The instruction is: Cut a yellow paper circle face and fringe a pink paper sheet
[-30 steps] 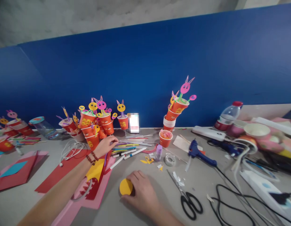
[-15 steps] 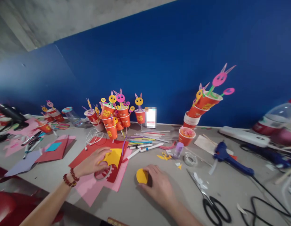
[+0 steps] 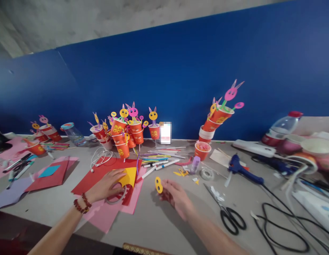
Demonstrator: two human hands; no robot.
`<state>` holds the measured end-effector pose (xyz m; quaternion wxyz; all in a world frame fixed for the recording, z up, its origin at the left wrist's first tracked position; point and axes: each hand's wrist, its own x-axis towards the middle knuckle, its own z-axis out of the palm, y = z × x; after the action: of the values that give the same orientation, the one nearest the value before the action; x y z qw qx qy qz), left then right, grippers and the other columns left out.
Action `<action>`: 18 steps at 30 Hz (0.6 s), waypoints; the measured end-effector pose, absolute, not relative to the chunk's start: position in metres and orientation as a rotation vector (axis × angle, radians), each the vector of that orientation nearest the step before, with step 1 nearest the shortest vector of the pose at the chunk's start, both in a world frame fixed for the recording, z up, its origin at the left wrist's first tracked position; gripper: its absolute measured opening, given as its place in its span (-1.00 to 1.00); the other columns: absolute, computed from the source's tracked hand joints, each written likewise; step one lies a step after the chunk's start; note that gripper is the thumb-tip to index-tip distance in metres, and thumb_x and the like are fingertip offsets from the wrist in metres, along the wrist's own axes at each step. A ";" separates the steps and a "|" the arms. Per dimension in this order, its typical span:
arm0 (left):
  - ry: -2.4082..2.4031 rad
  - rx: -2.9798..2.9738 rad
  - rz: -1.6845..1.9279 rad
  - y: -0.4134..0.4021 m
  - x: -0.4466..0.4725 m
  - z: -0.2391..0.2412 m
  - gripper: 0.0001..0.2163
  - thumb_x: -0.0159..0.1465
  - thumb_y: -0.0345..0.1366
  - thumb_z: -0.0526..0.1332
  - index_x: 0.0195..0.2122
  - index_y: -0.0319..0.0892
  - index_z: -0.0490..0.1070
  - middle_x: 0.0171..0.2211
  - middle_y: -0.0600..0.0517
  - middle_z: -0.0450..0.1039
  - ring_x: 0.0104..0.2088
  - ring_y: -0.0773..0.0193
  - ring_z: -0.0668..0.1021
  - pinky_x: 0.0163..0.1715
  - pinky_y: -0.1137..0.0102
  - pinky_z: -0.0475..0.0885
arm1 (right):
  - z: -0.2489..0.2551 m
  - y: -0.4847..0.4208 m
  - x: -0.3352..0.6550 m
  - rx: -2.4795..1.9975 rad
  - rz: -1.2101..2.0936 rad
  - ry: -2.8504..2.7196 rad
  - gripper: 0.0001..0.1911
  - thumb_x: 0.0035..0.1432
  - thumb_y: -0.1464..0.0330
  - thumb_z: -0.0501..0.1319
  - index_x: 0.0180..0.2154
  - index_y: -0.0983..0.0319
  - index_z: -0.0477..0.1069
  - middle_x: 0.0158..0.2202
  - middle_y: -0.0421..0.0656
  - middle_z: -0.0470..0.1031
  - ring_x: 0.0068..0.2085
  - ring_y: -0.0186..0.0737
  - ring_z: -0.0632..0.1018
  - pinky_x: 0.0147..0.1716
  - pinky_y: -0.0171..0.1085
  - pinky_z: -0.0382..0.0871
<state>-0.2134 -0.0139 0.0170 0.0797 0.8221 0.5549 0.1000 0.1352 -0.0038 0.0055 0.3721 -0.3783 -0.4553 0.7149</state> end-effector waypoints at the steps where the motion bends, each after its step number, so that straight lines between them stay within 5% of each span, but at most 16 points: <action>1: 1.659 2.462 0.313 -0.016 -0.213 0.018 -0.47 0.28 0.11 0.19 0.18 -0.05 0.35 0.24 -0.12 0.31 0.23 -0.04 0.35 0.22 0.06 0.24 | 0.005 -0.003 0.134 -0.932 1.923 -0.980 -0.73 0.14 0.18 0.31 -0.25 0.25 0.49 -0.26 -0.06 0.60 -0.26 -0.12 0.59 -0.25 -0.20 0.43; 6: 1.612 2.382 0.569 -0.028 -0.176 0.029 -0.51 0.33 0.05 0.15 0.21 -0.05 0.30 0.22 -0.11 0.32 0.21 0.00 0.38 0.21 0.11 0.29 | -0.002 -0.006 0.125 -0.845 2.111 -0.643 -0.81 0.11 0.35 0.33 -0.21 0.28 0.50 -0.23 -0.05 0.64 -0.21 -0.13 0.63 -0.19 -0.21 0.46; 11: 1.451 2.391 0.640 -0.034 -0.110 0.030 -0.30 0.20 0.10 0.28 0.30 -0.03 0.14 0.23 -0.12 0.31 0.20 -0.01 0.40 0.17 0.13 0.35 | 0.003 -0.016 0.114 -0.732 2.156 -0.639 -0.78 0.10 0.36 0.34 -0.18 0.28 0.49 -0.18 -0.06 0.64 -0.13 -0.13 0.63 -0.10 -0.20 0.46; 18: 1.481 2.460 0.643 -0.028 -0.080 0.013 -0.33 0.24 0.16 0.20 0.26 -0.11 0.15 0.16 -0.19 0.37 0.14 -0.09 0.44 0.10 0.07 0.40 | 0.005 -0.024 0.114 -0.751 2.043 -0.645 -0.77 0.04 0.33 0.39 -0.24 0.24 0.47 -0.26 -0.10 0.64 -0.22 -0.14 0.64 -0.16 -0.21 0.45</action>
<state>-0.0799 -0.0276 0.0133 0.0991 0.8319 0.5009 0.2173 0.1138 -0.0239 0.0054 0.4219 -0.3000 -0.2576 0.8159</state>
